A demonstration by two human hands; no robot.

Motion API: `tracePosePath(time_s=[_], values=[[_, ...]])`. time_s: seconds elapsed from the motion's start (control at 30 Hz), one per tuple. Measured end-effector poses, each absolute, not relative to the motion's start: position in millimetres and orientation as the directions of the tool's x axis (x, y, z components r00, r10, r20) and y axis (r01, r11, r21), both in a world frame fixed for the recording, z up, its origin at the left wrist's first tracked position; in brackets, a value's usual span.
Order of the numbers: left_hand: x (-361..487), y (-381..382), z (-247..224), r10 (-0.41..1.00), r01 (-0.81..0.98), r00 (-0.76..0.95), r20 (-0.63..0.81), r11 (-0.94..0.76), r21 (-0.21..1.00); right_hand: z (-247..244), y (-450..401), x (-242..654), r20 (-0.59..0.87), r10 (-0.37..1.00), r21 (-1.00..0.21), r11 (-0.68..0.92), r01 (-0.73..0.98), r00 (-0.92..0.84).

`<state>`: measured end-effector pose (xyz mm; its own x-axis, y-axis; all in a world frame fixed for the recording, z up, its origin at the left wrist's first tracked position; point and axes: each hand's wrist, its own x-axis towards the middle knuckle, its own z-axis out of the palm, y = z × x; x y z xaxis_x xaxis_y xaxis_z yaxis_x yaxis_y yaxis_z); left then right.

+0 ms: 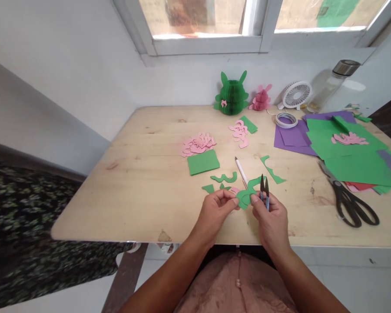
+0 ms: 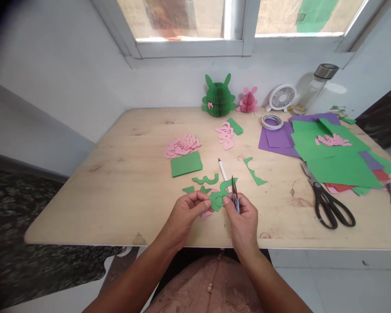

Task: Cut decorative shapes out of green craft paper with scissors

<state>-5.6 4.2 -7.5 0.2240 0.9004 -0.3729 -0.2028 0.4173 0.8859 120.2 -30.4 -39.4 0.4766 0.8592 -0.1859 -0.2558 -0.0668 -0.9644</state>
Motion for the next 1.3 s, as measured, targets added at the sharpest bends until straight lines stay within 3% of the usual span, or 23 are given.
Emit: tracePosePath(time_s=[0.3, 0.43, 0.53, 0.67, 0.77, 0.97, 1.3], values=[[5, 2, -12, 0.89, -0.317, 0.161, -0.427, 0.456, 0.831, -35, -31, 120, -0.157, 0.879, -0.985, -0.106, -0.137, 0.451], [-2, 10, -7, 0.9, -0.291, 0.187, -0.393, 0.433, 0.853, -30, -40, 133, -0.193, 0.918, -0.98, -0.167, -0.105, 0.347], [-9, 16, -2, 0.897, -0.216, 0.246, -0.366, 0.419, 0.882, -23, -49, 156, -0.145, 0.937, -0.988, -0.119, -0.098, 0.319], [-15, 20, 0, 0.892, -0.164, 0.29, -0.347, 0.404, 0.9, -11, -49, 180, -0.045, 0.948, -0.986, -0.092, 0.136, 0.316], [-17, 20, -1, 0.876, -0.152, 0.342, -0.339, 0.408, 0.9, -6, -40, 182, -0.059, 0.972, -0.964, -0.115, 0.24, 0.227], [-21, 22, -1, 0.811, -0.17, 0.446, -0.378, 0.491, 0.854, -18, -28, 173, -0.196, 0.975, -0.967, -0.209, 0.144, 0.103], [-21, 21, -6, 0.815, -0.216, 0.44, -0.376, 0.503, 0.837, -16, -29, 166, -0.127, 0.99, -0.971, -0.137, 0.193, 0.065]])
